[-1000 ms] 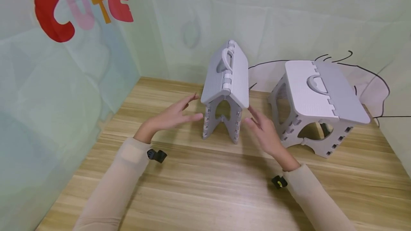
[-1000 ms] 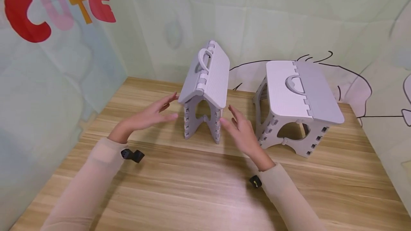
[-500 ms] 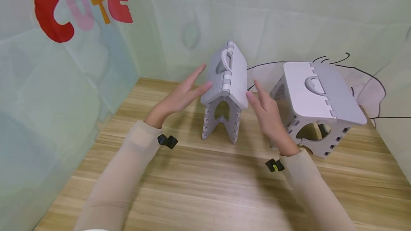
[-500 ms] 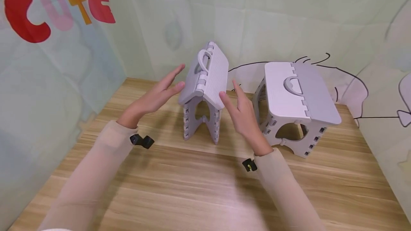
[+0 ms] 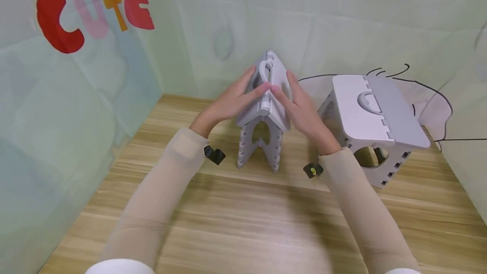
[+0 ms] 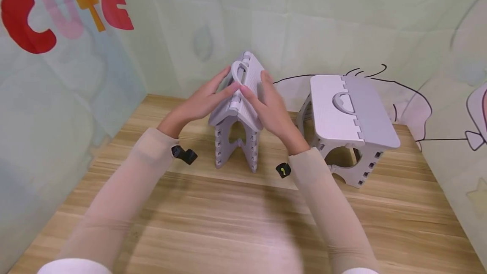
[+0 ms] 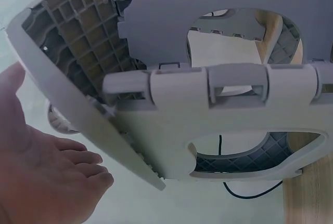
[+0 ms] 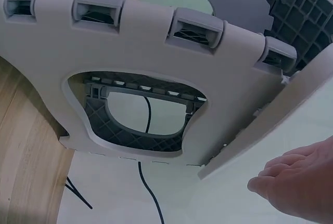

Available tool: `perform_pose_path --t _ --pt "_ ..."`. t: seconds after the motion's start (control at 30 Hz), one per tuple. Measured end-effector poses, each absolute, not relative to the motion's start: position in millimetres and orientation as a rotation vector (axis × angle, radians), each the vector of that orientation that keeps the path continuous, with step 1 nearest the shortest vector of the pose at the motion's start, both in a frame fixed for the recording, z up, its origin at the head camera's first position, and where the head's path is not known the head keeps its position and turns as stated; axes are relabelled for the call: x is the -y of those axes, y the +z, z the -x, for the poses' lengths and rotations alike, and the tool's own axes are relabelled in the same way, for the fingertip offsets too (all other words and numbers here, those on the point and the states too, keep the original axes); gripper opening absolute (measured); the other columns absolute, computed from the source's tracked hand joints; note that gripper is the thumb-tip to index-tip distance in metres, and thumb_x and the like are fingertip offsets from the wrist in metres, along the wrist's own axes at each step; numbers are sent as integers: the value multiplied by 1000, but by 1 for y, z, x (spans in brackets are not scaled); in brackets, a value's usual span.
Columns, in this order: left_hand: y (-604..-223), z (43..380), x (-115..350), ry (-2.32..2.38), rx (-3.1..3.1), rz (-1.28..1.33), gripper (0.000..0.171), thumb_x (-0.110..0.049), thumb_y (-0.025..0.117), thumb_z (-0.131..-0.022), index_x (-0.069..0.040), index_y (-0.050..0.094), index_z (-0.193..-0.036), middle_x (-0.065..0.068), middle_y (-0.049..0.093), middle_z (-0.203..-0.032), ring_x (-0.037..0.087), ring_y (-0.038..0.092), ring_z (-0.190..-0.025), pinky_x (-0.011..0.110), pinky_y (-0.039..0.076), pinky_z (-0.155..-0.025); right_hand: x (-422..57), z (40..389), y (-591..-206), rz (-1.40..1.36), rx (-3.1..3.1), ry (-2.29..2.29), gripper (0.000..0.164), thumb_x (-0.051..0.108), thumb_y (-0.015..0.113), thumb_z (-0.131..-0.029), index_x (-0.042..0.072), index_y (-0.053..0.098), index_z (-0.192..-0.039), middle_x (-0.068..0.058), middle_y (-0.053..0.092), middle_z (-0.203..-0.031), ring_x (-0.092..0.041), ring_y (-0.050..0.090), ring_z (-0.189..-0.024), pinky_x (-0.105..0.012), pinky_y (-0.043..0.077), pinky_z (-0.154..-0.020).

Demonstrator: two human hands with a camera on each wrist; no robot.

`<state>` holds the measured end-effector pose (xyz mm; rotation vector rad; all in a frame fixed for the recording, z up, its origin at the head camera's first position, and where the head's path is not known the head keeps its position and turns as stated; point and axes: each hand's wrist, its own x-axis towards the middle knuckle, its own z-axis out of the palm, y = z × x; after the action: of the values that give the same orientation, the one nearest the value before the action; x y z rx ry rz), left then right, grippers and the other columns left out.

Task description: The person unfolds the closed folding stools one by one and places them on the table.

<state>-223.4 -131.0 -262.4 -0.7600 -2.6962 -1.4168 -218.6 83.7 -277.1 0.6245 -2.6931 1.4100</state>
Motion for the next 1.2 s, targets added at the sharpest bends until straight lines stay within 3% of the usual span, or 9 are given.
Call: perform_pose_path --t 0.17,0.33,0.6,0.83,1.2 --pt "-267 233 128 -1436 2693 763 86 -60 39 -101 -10 4 -161 10 7 -166 19 13 -149 40 18 -119 -75 227 -279 -682 2686 1452 91 67 40 -97 11 6 -161 -4 5 -166 -19 8 -150 -44 13 -121" --pt "-274 240 126 -1449 2682 823 88 -64 39 -98 -16 1 -161 4 8 -167 16 22 -146 39 24 -117 -71 233 -283 -732 2673 1504 80 54 39 -103 11 3 -160 -5 0 -166 -19 9 -149 -42 17 -120" --pt "-274 244 124 -1468 2694 825 95 -68 41 -96 -13 -3 -160 5 -6 -166 9 1 -148 31 9 -120 -69 239 -287 -755 2664 1481 78 53 32 -104 13 -6 -160 -8 -12 -165 -21 -1 -149 -46 9 -121" --pt "-275 244 124 -1563 2666 854 91 -59 42 -98 -11 -6 -160 5 -10 -166 8 -6 -148 29 4 -119 -68 242 -289 -750 2657 1513 77 51 30 -104 13 -7 -159 -5 -11 -166 -20 6 -149 -47 15 -120" --pt "-279 246 130 -1622 2693 888 91 -54 41 -100 -8 -11 -158 10 -15 -165 11 -10 -148 37 3 -120 -62 241 -288 -715 2706 1506 80 52 31 -102 10 -7 -159 -8 -11 -166 -19 -1 -149 -47 9 -121"
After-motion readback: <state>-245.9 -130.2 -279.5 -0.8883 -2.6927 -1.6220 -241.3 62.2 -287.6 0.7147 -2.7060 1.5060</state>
